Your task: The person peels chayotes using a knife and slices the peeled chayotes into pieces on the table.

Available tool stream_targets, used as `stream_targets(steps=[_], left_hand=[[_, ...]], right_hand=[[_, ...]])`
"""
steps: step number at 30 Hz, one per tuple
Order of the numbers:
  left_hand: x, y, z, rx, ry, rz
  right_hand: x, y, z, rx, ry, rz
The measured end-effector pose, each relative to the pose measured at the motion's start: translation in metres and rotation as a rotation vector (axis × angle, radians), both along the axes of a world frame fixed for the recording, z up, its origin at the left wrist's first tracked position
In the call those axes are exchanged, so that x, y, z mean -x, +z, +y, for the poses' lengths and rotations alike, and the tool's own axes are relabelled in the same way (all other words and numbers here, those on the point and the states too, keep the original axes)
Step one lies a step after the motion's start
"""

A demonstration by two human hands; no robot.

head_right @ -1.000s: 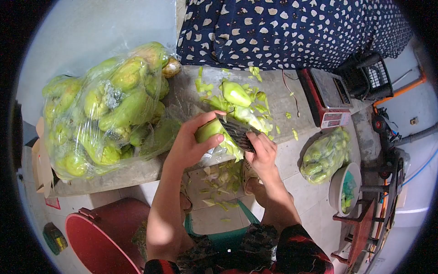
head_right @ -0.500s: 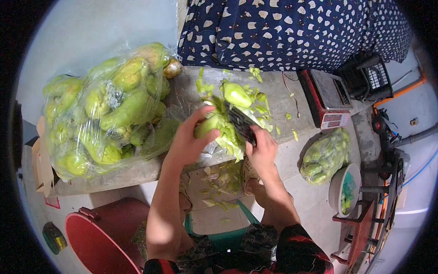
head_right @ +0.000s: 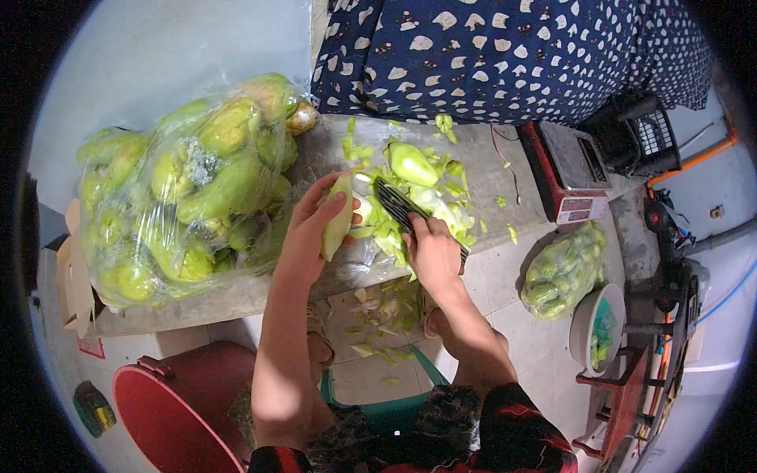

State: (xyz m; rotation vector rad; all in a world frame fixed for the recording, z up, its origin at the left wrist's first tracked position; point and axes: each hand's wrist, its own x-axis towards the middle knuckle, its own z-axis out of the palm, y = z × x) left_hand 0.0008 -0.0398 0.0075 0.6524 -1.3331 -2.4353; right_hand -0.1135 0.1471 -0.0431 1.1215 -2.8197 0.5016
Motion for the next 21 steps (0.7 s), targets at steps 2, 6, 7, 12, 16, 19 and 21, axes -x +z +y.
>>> stream_targets(steps=[2,6,7,12,16,19,21], left_hand=[[0.001,-0.004,-0.001,0.013,0.018,0.007],[-0.002,-0.002,-0.003,0.030,0.037,-0.030],[-0.003,-0.003,-0.003,0.031,0.039,-0.027],[-0.008,-0.001,-0.004,0.029,0.032,-0.018],[-0.012,-0.001,-0.005,0.047,0.038,0.043],[-0.012,-0.003,-0.006,0.060,0.038,0.090],[-0.012,-0.003,-0.007,0.069,0.043,0.099]], right_hand=[[0.001,-0.002,-0.004,-0.022,0.038,0.066],[0.003,-0.006,-0.013,-0.023,0.035,0.082],[0.003,-0.006,-0.016,-0.038,0.038,0.077],[0.003,-0.009,-0.027,-0.053,0.041,0.047],[0.002,-0.017,-0.032,-0.077,0.076,0.082],[0.004,-0.020,-0.030,-0.066,0.106,0.061],[0.004,-0.018,-0.031,-0.060,0.109,0.034]])
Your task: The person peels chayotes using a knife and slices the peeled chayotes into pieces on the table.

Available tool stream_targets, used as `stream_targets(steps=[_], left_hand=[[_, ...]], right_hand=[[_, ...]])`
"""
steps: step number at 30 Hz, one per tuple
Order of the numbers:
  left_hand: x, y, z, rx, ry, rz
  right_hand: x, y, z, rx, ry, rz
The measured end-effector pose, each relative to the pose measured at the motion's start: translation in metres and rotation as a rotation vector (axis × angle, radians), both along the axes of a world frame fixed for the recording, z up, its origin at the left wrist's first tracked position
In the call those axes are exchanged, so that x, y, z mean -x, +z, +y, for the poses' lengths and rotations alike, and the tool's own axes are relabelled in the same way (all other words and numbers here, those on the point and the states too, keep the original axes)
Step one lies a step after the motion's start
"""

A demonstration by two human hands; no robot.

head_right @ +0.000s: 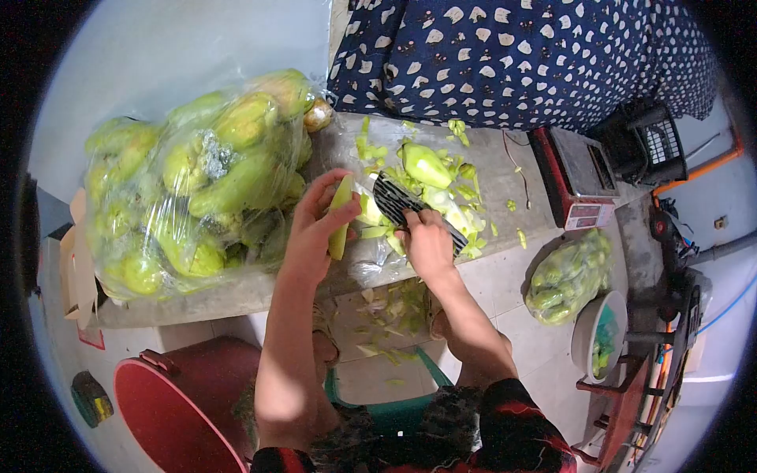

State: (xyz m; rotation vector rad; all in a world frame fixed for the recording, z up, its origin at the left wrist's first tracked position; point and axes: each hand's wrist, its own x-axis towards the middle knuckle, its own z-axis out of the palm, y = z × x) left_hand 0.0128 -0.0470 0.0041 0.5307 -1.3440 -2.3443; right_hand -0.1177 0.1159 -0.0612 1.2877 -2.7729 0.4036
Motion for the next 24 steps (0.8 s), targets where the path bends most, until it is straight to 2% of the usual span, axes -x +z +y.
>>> stream_targets(steps=[6,9,11,14,21,24], left_hand=[[-0.002,0.000,-0.001,-0.070,0.027,0.072],[0.003,0.002,0.003,-0.046,0.024,0.130],[0.006,0.002,0.006,0.071,-0.001,0.174],[0.009,0.004,0.010,0.070,0.022,0.173],[0.011,0.002,0.010,0.079,-0.012,0.204],[0.012,-0.003,0.011,0.002,0.008,0.199]], right_hand=[[-0.002,0.014,-0.001,0.087,-0.030,-0.091],[0.002,0.017,0.002,0.165,-0.017,-0.133],[0.004,0.019,0.004,0.221,-0.003,-0.166],[0.007,0.018,0.006,0.258,0.027,-0.138],[0.013,0.015,0.016,0.280,0.006,-0.175],[0.013,0.014,0.022,0.293,-0.006,-0.183]])
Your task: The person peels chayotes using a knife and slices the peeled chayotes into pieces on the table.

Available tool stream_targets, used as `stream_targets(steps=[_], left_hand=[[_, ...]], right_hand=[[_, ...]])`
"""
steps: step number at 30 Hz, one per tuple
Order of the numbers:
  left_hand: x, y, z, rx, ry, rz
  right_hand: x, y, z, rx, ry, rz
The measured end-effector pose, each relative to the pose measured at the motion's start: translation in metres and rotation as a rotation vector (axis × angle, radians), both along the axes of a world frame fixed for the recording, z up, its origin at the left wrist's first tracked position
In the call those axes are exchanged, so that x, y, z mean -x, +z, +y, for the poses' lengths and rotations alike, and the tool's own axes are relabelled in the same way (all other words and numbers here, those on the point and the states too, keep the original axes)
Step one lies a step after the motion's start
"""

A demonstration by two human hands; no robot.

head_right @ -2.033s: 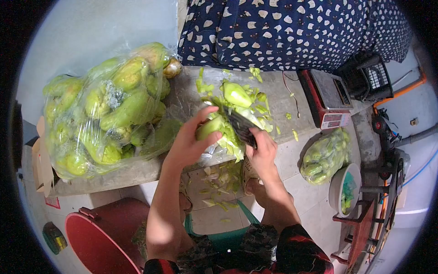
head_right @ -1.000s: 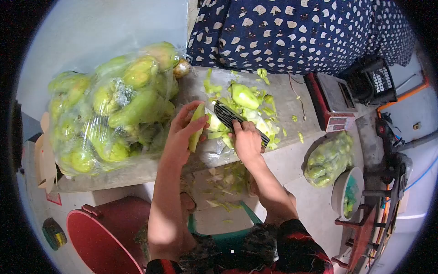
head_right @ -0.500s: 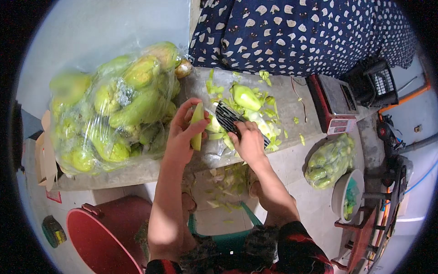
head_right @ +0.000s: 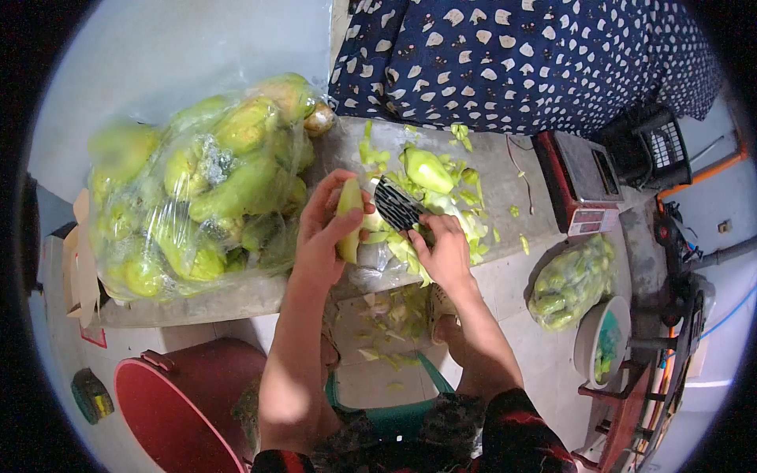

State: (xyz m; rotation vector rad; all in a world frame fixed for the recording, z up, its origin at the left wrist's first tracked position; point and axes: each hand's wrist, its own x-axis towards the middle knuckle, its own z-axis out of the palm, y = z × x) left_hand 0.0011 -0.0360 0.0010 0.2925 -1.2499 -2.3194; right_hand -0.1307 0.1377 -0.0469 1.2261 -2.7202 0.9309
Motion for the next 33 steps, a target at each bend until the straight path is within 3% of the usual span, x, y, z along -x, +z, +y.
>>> stream_targets(steps=[2,7,11,15,19,23,24,26,27,30,33], left_hand=[[-0.002,0.005,-0.002,-0.227,0.034,0.037],[-0.021,0.011,-0.013,-0.295,0.110,0.088],[-0.083,0.040,-0.009,-0.022,0.345,0.014],[-0.176,0.075,-0.013,0.076,0.694,0.001],[-0.302,0.080,-0.022,0.355,1.016,-0.229],[-0.395,0.075,-0.016,0.485,1.455,-0.770],[-0.423,0.061,-0.014,0.487,1.448,-0.779],[-0.475,0.012,-0.007,0.235,1.380,-1.105],[-0.502,-0.018,0.002,0.237,1.313,-1.100],[-0.474,-0.049,0.040,-0.163,1.111,-0.959],[-0.458,-0.055,0.063,-0.238,1.059,-0.933]], right_hand=[[0.002,-0.001,0.002,0.006,-0.001,-0.001],[-0.003,-0.007,0.006,-0.007,0.003,-0.018],[0.003,-0.011,0.006,0.052,0.033,0.034],[0.007,-0.012,0.012,0.050,0.030,0.065],[0.008,-0.008,0.020,0.034,0.011,-0.020],[0.006,-0.009,0.024,0.031,0.077,0.049],[0.006,-0.011,0.025,0.027,0.098,0.051],[-0.001,-0.005,0.024,-0.020,0.097,0.038],[-0.003,-0.002,0.022,-0.067,0.095,0.027],[-0.006,-0.006,0.020,-0.049,0.109,0.046],[-0.008,-0.006,0.018,-0.053,0.119,0.050]])
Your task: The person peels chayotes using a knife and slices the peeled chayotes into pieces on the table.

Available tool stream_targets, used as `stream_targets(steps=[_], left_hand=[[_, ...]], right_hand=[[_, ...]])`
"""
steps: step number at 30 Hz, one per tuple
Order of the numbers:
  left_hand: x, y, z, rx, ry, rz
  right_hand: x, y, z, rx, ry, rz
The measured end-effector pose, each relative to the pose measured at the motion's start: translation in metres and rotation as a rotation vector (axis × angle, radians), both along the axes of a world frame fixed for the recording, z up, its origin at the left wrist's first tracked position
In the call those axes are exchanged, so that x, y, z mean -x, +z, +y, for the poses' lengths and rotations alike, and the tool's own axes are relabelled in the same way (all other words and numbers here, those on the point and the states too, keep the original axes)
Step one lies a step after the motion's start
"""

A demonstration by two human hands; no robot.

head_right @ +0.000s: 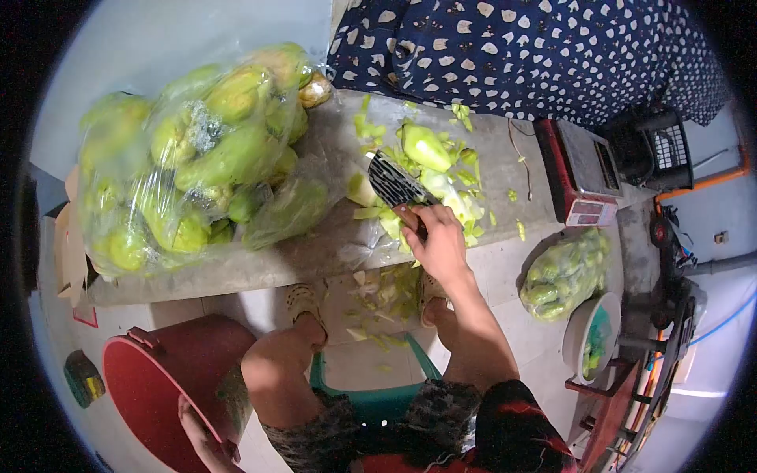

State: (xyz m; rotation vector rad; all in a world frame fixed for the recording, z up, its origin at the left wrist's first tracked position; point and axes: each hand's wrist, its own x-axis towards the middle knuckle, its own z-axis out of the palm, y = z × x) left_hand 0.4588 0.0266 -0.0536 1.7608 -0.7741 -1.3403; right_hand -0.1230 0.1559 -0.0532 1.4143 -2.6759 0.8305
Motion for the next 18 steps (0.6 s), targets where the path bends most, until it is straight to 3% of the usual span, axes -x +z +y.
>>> stream_targets(steps=[5,9,12,15,16,18], left_hand=[[0.019,-0.002,0.001,-0.134,-0.139,0.162],[0.012,-0.006,-0.002,-0.124,-0.191,0.115],[0.010,-0.002,-0.013,0.075,-0.133,-0.198],[0.044,0.035,-0.030,0.528,-0.102,-0.684],[0.069,0.052,-0.034,0.531,-0.102,-0.686],[0.132,0.087,-0.040,0.721,-0.191,-0.422]], right_hand=[[0.003,-0.003,-0.001,-0.016,-0.003,-0.022],[0.004,-0.008,-0.002,-0.054,-0.005,-0.006],[0.004,-0.011,-0.002,-0.078,-0.002,0.021],[0.003,-0.011,-0.004,-0.083,-0.014,0.059],[0.003,-0.011,-0.004,-0.100,-0.017,0.080],[0.000,-0.009,-0.004,-0.082,-0.045,0.044]])
